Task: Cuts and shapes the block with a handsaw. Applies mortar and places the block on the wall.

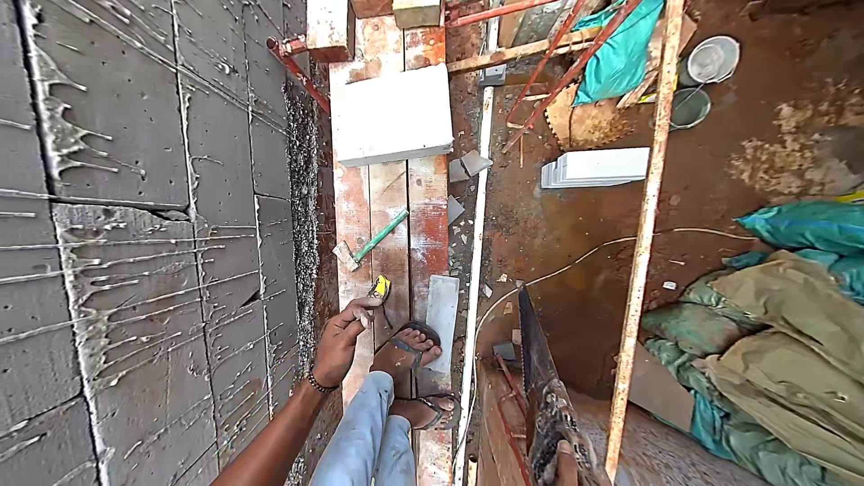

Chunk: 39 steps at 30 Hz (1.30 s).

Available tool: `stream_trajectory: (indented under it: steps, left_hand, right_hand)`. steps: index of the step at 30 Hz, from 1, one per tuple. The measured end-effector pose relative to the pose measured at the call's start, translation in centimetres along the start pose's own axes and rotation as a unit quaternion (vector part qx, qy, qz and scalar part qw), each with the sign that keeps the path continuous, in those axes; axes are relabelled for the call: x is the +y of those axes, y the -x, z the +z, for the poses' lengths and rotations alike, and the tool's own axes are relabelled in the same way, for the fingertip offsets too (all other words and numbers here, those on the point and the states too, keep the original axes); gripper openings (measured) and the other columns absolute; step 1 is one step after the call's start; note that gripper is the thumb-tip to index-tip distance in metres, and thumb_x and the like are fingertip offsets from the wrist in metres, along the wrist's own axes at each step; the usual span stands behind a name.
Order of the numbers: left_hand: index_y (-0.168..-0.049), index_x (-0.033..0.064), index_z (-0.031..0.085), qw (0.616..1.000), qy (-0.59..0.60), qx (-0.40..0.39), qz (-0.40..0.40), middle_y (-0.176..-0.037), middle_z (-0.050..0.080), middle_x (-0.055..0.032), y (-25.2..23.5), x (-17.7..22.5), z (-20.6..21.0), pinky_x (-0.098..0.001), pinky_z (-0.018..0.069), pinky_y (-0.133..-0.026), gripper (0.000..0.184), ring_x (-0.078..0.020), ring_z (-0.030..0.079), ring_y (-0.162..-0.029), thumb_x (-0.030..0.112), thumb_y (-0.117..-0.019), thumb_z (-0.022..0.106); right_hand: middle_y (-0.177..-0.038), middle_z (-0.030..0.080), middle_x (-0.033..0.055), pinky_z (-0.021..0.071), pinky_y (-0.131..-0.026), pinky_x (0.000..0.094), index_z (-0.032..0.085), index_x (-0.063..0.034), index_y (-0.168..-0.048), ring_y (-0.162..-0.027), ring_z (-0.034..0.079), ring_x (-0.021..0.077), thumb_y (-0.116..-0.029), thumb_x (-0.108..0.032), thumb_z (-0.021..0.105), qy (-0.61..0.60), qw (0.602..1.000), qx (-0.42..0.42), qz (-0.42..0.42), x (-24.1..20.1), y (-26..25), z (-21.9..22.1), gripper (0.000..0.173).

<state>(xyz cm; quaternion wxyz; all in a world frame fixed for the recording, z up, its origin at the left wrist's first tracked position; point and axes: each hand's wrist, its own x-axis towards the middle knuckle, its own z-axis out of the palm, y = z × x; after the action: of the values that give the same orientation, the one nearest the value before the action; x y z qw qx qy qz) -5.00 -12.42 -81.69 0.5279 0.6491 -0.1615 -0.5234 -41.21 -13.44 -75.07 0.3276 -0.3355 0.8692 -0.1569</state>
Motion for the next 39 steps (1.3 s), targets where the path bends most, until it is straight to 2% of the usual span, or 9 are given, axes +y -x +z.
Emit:
stream_trajectory:
  steps: [2, 6, 17, 20, 22, 24, 27, 30, 39]
  left_hand:
    - [-0.086, 0.0116, 0.07, 0.998, 0.052, -0.018, 0.031, -0.13, 0.065, -0.0069, 0.4, 1.4, 0.8, -0.0428, 0.0486, -0.104, 0.03, -0.0217, 0.056, -0.127, 0.018, -0.1001, 0.044]
    - [-0.112, 0.011, 0.066, 0.996, 0.027, -0.028, 0.08, -0.142, 0.055, -0.0067, 0.8, 3.7, 2.7, -0.045, 0.0452, -0.109, 0.044, -0.0222, 0.05, -0.134, 0.048, -0.1065, 0.042]
    - [-0.103, 0.0052, 0.068, 0.991, -0.038, -0.01, 0.125, -0.138, 0.056, -0.0099, 0.8, 3.9, 4.5, -0.0356, 0.0427, -0.112, 0.041, -0.0177, 0.049, -0.135, 0.039, -0.1081, 0.045]
    - [-0.117, 0.0026, 0.064, 0.993, -0.042, -0.016, 0.113, -0.14, 0.056, -0.0102, 0.5, 3.1, 4.3, -0.0381, 0.0459, -0.11, 0.034, -0.0193, 0.051, -0.134, 0.031, -0.1074, 0.048]
    - [-0.125, -0.0024, 0.058, 0.996, -0.045, -0.012, 0.079, -0.137, 0.059, -0.0125, -0.4, 1.4, 4.3, -0.0376, 0.0485, -0.108, 0.028, -0.02, 0.055, -0.129, 0.011, -0.1012, 0.05]
    - [-0.112, -0.0044, 0.065, 0.996, -0.085, 0.009, 0.029, -0.131, 0.063, -0.0153, -1.9, -1.6, 4.3, -0.0358, 0.0491, -0.107, 0.024, -0.0194, 0.059, -0.126, 0.0, -0.0961, 0.048]
    - [-0.129, -0.0051, 0.057, 0.979, -0.179, 0.023, -0.098, -0.133, 0.06, -0.0187, -5.1, -6.4, 5.0, -0.0343, 0.0503, -0.101, 0.031, -0.0192, 0.06, -0.119, 0.009, -0.1028, 0.05]
    - [-0.148, -0.0024, 0.044, 0.938, -0.284, 0.0, -0.201, -0.15, 0.049, -0.0237, -8.9, -10.5, 6.6, -0.0452, 0.0463, -0.109, 0.049, -0.0311, 0.056, -0.132, 0.023, -0.1067, 0.053]
    - [-0.15, 0.0025, 0.046, 0.893, -0.396, -0.081, -0.197, -0.144, 0.055, -0.0261, -15.1, -18.1, 11.1, -0.059, 0.0397, -0.112, 0.061, -0.0416, 0.053, -0.134, 0.047, -0.1094, 0.04]
  right_hand:
    - [-0.065, 0.061, -0.0029, 0.0556, -0.052, 0.0212, 0.066, 0.0055, -0.107, -0.05, 0.058, -0.0001, -0.0962, -0.02, 0.067, -0.025, 1.0, -0.004, -0.001, -0.2, 0.6, 0.7, 0.028]
    - [-0.063, 0.061, -0.0033, 0.0565, -0.05, 0.0226, 0.064, 0.0086, -0.11, -0.049, 0.059, 0.0015, -0.097, -0.018, 0.064, -0.065, 0.997, -0.018, -0.025, -0.8, 2.0, 1.8, 0.029]
    - [-0.076, 0.069, -0.0011, 0.0585, -0.064, 0.0144, 0.066, 0.0129, -0.103, -0.062, 0.064, -0.0067, -0.0908, -0.01, 0.069, -0.095, 0.989, -0.049, -0.105, -3.1, 5.4, 3.3, 0.026]
    - [-0.078, 0.07, 0.0029, 0.0598, -0.066, 0.0155, 0.066, 0.0152, -0.104, -0.064, 0.065, -0.0063, -0.0921, -0.015, 0.069, -0.09, 0.984, -0.069, -0.14, -2.0, 5.9, 3.3, 0.032]
    - [-0.082, 0.072, 0.0082, 0.0594, -0.071, 0.0152, 0.067, 0.0168, -0.105, -0.07, 0.067, -0.0054, -0.0901, -0.016, 0.071, -0.072, 0.981, -0.065, -0.166, -1.5, 6.7, 3.4, 0.036]
    - [-0.093, 0.075, 0.0165, 0.0569, -0.083, 0.0151, 0.069, 0.0176, -0.108, -0.084, 0.07, -0.0022, -0.0876, -0.018, 0.072, -0.038, 0.977, -0.053, -0.203, -1.2, 7.4, 3.7, 0.041]
    - [-0.101, 0.076, 0.0205, 0.055, -0.089, 0.0147, 0.068, 0.0179, -0.114, -0.094, 0.072, -0.0003, -0.0881, -0.022, 0.071, -0.037, 0.967, -0.039, -0.249, -0.3, 7.7, 5.4, 0.048]
    - [-0.106, 0.076, 0.0197, 0.0543, -0.092, 0.015, 0.068, 0.0165, -0.117, -0.099, 0.072, 0.0005, -0.0892, -0.023, 0.07, -0.052, 0.963, -0.036, -0.263, 0.1, 7.6, 7.1, 0.048]
    - [-0.096, 0.076, 0.0179, 0.0556, -0.086, 0.0147, 0.07, 0.0127, -0.116, -0.089, 0.072, 0.0022, -0.0889, -0.026, 0.071, -0.035, 0.956, -0.054, -0.285, 0.4, 8.6, 7.5, 0.048]
